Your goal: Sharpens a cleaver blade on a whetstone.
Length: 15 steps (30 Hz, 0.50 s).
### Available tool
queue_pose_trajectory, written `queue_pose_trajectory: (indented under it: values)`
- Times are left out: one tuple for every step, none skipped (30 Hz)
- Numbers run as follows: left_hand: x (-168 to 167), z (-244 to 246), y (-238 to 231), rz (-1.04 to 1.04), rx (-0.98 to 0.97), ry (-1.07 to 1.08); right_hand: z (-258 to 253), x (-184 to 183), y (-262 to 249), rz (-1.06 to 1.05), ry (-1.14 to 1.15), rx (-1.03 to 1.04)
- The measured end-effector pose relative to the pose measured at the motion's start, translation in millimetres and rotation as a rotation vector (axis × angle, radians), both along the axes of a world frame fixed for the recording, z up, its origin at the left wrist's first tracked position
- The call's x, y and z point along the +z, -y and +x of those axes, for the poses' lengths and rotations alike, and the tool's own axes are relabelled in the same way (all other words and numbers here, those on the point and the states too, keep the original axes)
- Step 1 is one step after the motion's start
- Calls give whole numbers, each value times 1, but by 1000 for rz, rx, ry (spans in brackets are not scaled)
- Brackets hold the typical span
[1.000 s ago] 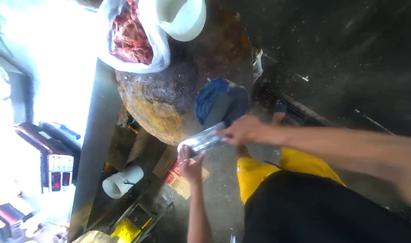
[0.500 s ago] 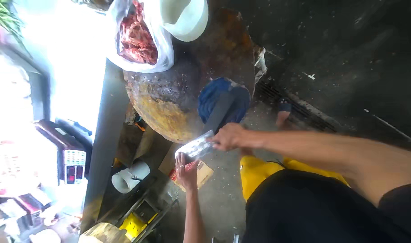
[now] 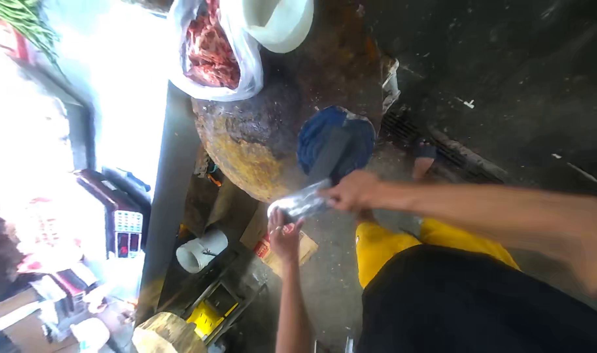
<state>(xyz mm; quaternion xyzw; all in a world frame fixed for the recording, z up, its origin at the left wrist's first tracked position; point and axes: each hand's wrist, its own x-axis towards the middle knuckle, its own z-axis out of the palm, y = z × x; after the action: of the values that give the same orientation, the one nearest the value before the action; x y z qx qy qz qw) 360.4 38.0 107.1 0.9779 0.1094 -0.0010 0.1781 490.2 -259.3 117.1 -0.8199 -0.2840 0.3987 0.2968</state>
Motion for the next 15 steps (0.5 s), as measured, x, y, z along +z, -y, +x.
queue_pose_trajectory:
  values:
    - [7, -9, -16, 18, 20, -24, -4, -2, -23, 57, -8, 40]
    - [12, -10, -14, 19, 25, -44, -5, -2, -25, 94, -11, 57]
    - [12, 2, 4, 14, 16, -53, 0, -2, -9, 103, -6, 47]
    - [12, 18, 34, -7, -11, -43, 7, -1, 22, 85, -2, 17]
    - [10, 35, 74, -29, -45, -16, 10, 0, 63, 42, 15, -23]
    - [4, 55, 118, -64, -91, 32, 17, 3, 111, -29, 47, -64]
    - [-2, 75, 163, -97, -148, 89, 23, 6, 161, -106, 100, -110]
    - [-6, 94, 204, -129, -208, 135, 29, 11, 207, -175, 167, -143]
    - [-11, 112, 235, -152, -266, 166, 35, 18, 243, -234, 241, -160]
    - [-14, 124, 252, -167, -304, 157, 44, 25, 265, -297, 278, -155]
    - [-14, 126, 253, -168, -317, 131, 51, 29, 268, -331, 302, -139]
    - [-11, 116, 234, -139, -310, 76, 52, 32, 251, -334, 267, -116]
    - [-8, 100, 198, -97, -275, 31, 51, 32, 215, -307, 205, -95]
    - [-11, 78, 151, -50, -210, 36, 48, 26, 167, -245, 141, -64]
    - [-10, 50, 99, -19, -128, 16, 36, 16, 112, -157, 86, -24]
